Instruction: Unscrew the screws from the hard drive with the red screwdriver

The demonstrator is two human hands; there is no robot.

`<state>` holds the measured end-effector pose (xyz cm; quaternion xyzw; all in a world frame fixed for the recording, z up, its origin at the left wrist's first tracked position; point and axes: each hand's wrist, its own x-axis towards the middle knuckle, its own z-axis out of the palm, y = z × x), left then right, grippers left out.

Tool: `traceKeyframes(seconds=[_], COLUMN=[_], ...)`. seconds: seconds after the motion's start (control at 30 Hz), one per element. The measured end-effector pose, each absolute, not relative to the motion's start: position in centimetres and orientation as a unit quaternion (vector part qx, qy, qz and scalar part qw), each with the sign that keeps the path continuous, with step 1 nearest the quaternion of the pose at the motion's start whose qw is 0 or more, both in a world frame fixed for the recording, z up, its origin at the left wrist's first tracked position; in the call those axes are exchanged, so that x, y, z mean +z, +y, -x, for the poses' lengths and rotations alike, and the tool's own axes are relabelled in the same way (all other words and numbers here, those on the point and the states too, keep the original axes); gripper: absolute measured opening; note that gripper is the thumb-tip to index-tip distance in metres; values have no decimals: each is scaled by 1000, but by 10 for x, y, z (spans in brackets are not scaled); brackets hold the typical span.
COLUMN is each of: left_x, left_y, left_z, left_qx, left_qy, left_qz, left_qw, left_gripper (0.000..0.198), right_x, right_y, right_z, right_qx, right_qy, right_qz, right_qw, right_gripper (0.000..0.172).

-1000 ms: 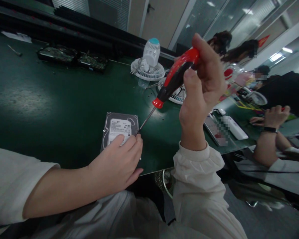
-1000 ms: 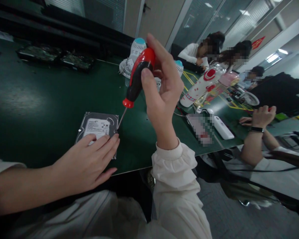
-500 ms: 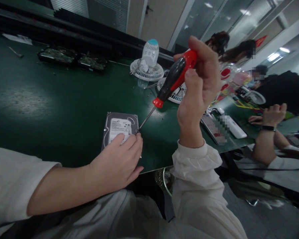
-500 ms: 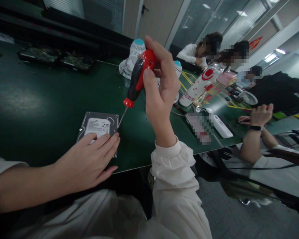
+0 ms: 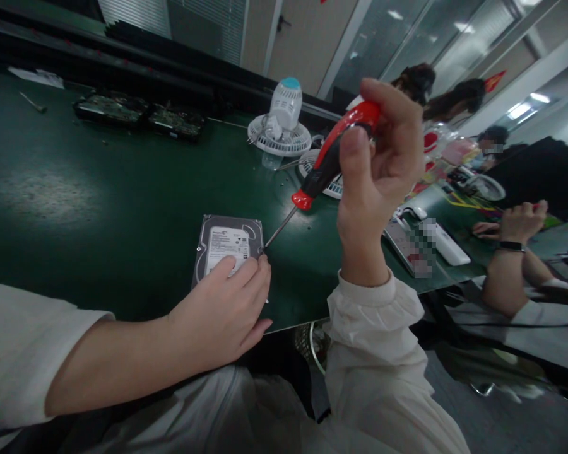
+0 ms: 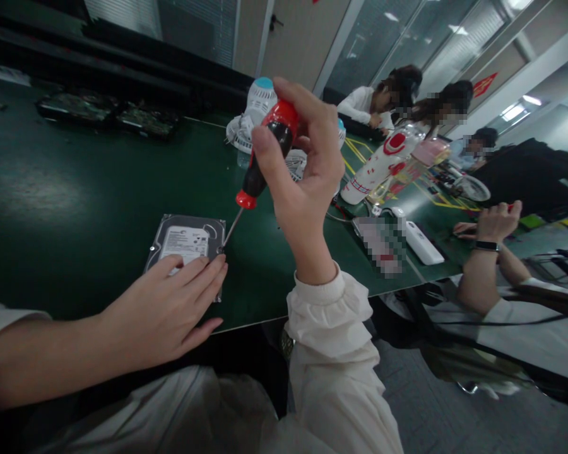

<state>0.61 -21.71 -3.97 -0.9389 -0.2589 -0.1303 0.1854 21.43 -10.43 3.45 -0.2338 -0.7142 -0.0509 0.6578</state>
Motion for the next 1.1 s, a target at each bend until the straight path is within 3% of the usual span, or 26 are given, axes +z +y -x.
traceKeyframes(seconds=[0.27,0.5,0.67,1.1], left_x=[-40,-40,-40,-39], left_y=[-217,-218,-217,-217], left_z=[-6,-7,-8,-8], left_qx=[-124,-123,-123,-115], left_qy=[-264,-264,-264,-267], left_qz=[938,939,939,939], left_qw=[186,185,181,185], left_gripper=[60,61,61,61], right_x=[31,33,32,32], right_y=[-96,-106,-106,-104], right_z=[-222,-213,-213,-212], right_qx=[-56,-94,-36,-40], right_qy=[-743,-719,-741,-724], right_qz=[207,226,202,205], right_qw=[634,651,639,657], right_gripper=[41,37,40,37])
